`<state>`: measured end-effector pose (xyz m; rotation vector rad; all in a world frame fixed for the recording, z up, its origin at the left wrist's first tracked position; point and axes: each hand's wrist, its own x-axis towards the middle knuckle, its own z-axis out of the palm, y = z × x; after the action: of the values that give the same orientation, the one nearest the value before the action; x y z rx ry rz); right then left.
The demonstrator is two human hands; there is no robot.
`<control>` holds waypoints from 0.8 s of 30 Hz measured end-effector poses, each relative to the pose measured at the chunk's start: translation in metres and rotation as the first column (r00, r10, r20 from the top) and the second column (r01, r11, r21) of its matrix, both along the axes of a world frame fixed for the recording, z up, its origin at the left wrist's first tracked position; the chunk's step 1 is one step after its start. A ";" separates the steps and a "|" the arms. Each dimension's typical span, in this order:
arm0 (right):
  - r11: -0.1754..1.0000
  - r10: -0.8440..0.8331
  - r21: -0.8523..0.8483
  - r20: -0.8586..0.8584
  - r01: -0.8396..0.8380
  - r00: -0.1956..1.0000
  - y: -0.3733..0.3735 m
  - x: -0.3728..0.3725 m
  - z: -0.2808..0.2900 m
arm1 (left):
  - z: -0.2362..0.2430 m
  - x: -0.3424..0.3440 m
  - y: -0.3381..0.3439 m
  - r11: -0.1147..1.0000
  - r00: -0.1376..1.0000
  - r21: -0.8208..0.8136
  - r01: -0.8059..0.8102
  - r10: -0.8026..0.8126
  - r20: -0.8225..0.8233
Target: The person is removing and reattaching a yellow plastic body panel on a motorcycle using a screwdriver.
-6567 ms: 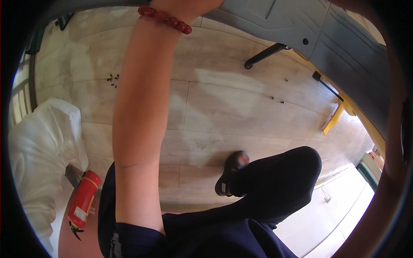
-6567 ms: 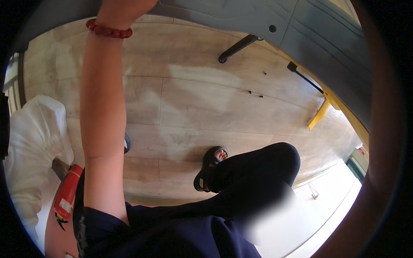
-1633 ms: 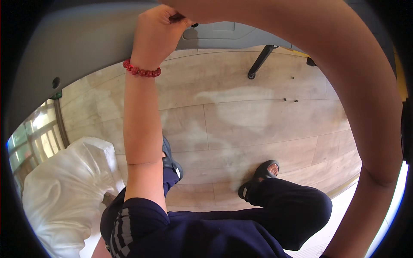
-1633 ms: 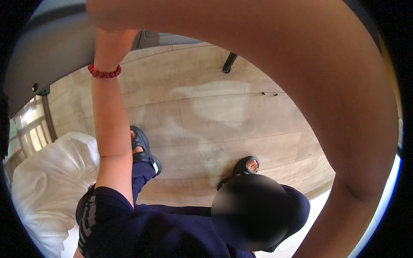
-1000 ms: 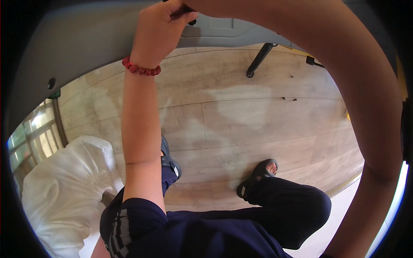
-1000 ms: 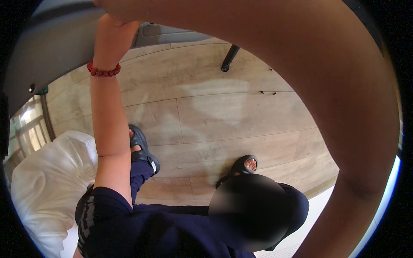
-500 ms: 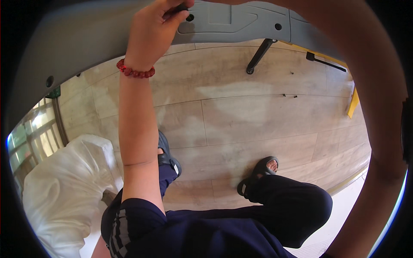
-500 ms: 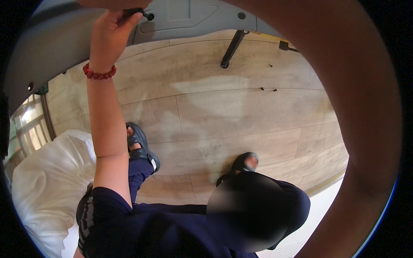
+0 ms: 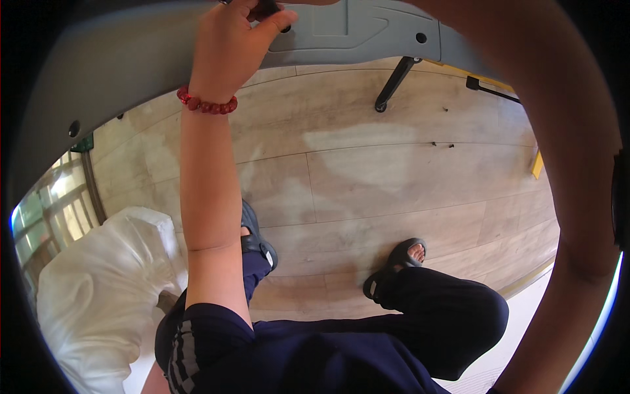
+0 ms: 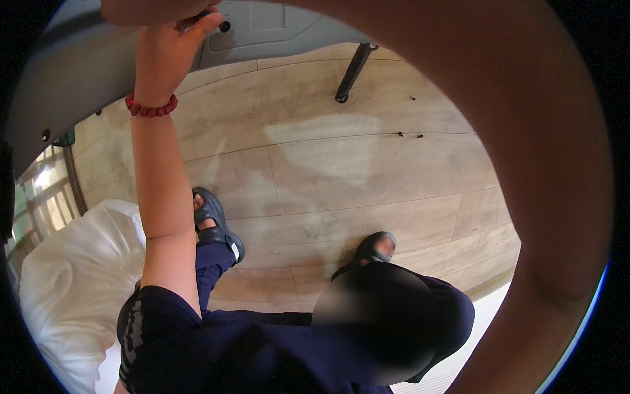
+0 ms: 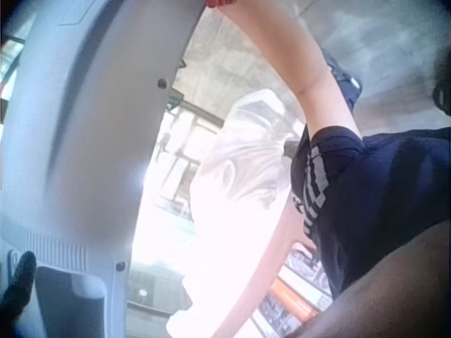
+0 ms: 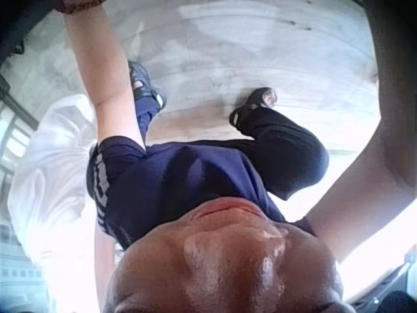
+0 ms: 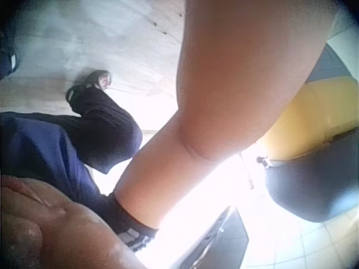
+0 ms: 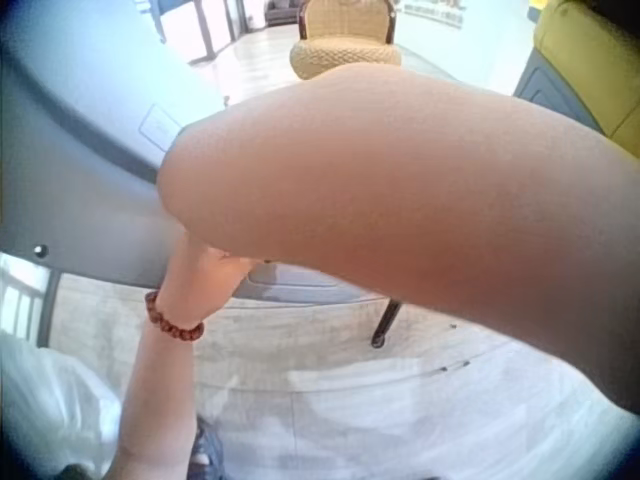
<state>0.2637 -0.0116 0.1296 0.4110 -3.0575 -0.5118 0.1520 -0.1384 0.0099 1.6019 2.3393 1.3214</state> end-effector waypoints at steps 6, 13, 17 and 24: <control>1.000 -0.007 -0.002 0.001 0.007 1.000 0.001 0.001 -0.003 | -0.027 -0.018 -0.002 0.982 0.820 0.070 -0.173 0.183 -0.542; 1.000 -0.016 -0.010 -0.006 0.016 1.000 0.006 0.002 0.000 | -0.019 -0.010 0.003 0.992 0.940 0.064 -0.113 0.127 -0.317; 1.000 -0.020 -0.011 -0.006 0.020 1.000 0.004 0.004 -0.001 | -0.003 0.001 -0.004 0.982 0.983 -0.078 -0.170 0.175 0.060; 0.999 -0.028 -0.020 -0.009 0.028 1.000 0.005 0.006 -0.003 | -0.020 -0.014 -0.008 0.963 0.849 -0.040 -0.266 0.214 -0.483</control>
<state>0.2699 -0.0067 0.1262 0.3653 -3.0607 -0.4831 0.1380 -0.1463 -0.0103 1.8164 2.9206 0.8759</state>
